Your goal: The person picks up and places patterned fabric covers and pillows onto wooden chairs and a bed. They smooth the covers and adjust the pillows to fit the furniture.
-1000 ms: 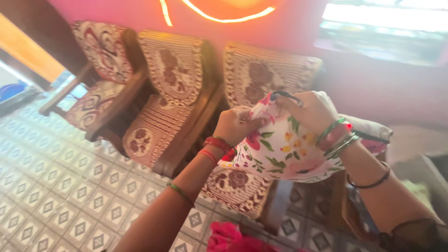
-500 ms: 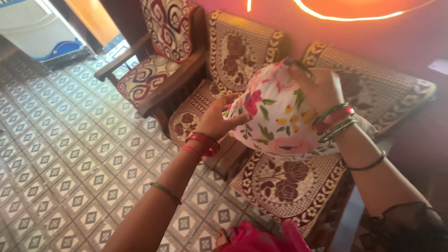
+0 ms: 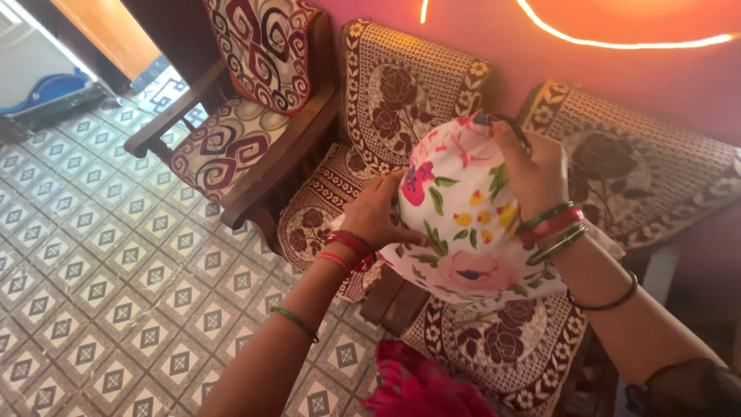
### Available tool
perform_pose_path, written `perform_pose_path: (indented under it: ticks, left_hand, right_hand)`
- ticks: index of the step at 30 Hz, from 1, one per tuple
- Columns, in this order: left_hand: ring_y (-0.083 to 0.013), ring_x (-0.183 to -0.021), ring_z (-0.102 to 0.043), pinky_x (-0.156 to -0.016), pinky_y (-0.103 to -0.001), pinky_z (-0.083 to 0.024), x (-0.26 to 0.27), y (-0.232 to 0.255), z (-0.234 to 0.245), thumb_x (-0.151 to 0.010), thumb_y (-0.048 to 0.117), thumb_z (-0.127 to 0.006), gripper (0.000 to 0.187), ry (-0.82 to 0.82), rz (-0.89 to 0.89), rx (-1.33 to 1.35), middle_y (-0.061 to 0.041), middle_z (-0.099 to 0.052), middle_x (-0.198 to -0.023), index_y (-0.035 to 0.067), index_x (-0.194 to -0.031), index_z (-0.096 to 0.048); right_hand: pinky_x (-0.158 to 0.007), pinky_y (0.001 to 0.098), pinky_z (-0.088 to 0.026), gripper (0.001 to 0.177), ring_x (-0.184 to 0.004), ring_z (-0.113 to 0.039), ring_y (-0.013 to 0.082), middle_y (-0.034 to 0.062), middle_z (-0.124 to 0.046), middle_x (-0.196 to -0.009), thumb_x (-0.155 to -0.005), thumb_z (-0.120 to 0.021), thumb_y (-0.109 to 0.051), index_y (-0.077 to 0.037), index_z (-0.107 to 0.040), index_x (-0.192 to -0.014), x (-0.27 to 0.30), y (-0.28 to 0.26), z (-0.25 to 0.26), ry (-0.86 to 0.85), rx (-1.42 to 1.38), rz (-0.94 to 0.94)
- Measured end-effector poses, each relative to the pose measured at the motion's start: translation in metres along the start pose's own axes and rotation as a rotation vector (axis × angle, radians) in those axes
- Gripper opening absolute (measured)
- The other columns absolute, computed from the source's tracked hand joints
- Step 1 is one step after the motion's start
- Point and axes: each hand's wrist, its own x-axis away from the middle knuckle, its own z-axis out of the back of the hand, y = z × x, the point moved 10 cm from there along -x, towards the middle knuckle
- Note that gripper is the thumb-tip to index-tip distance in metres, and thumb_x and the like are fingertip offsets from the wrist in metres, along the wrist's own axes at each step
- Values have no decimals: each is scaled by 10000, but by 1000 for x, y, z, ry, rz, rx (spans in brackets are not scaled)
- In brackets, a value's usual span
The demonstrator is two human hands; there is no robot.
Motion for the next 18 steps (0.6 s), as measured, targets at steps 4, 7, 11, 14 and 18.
perform_pose_path:
  ticks: [4,7,11,14,18]
  left_hand:
    - [-361,-1309,-549,-1066,-436,-468,-33,-64,-27,-555,480,-948,1201,-37,82,86,-172,-559,-1400,126,-1554,-382]
    - [-390,-1354,-500,-1112,-442,-435,-67,-124,-44,-649,461,-933,1152,25,148,147,-235,-509,-1454,66,-1566,-360]
    - [-386,-1315,-552,-1104,-435,-445,-69,-240,-93,-737,589,-837,1098,-188,494,124,-279,-558,-1397,20,-1544,-355]
    - [-378,-1265,-617,-1072,-431,-479,-68,-298,-133,-773,673,-747,1049,-397,558,114,-273,-632,-1347,20,-1522,-411]
    - [-356,-1208,-665,-1030,-413,-518,-92,-368,-156,-738,658,-732,1127,-423,714,261,-258,-679,-1290,31,-1569,-301]
  right_hand:
    - [-580,284,-378,438,-682,-406,35,-39,-453,-674,-1068,-660,-376,35,-673,-916,-44,17,-42,-59,101,62]
    - [-572,281,-388,438,-676,-414,34,-33,-462,-668,-1049,-668,-379,42,-690,-934,-82,33,-68,-60,130,39]
    - [-570,277,-396,435,-685,-405,23,-61,-465,-670,-1049,-650,-391,25,-676,-926,-114,61,-109,-57,53,-17]
    - [-573,324,-316,583,-696,-312,68,-31,-343,-684,-1099,-660,-405,31,-466,-765,-152,96,-137,20,87,-59]
    - [-565,306,-300,559,-694,-312,52,-57,-359,-700,-1093,-640,-411,-2,-453,-761,-186,162,-191,69,16,-96]
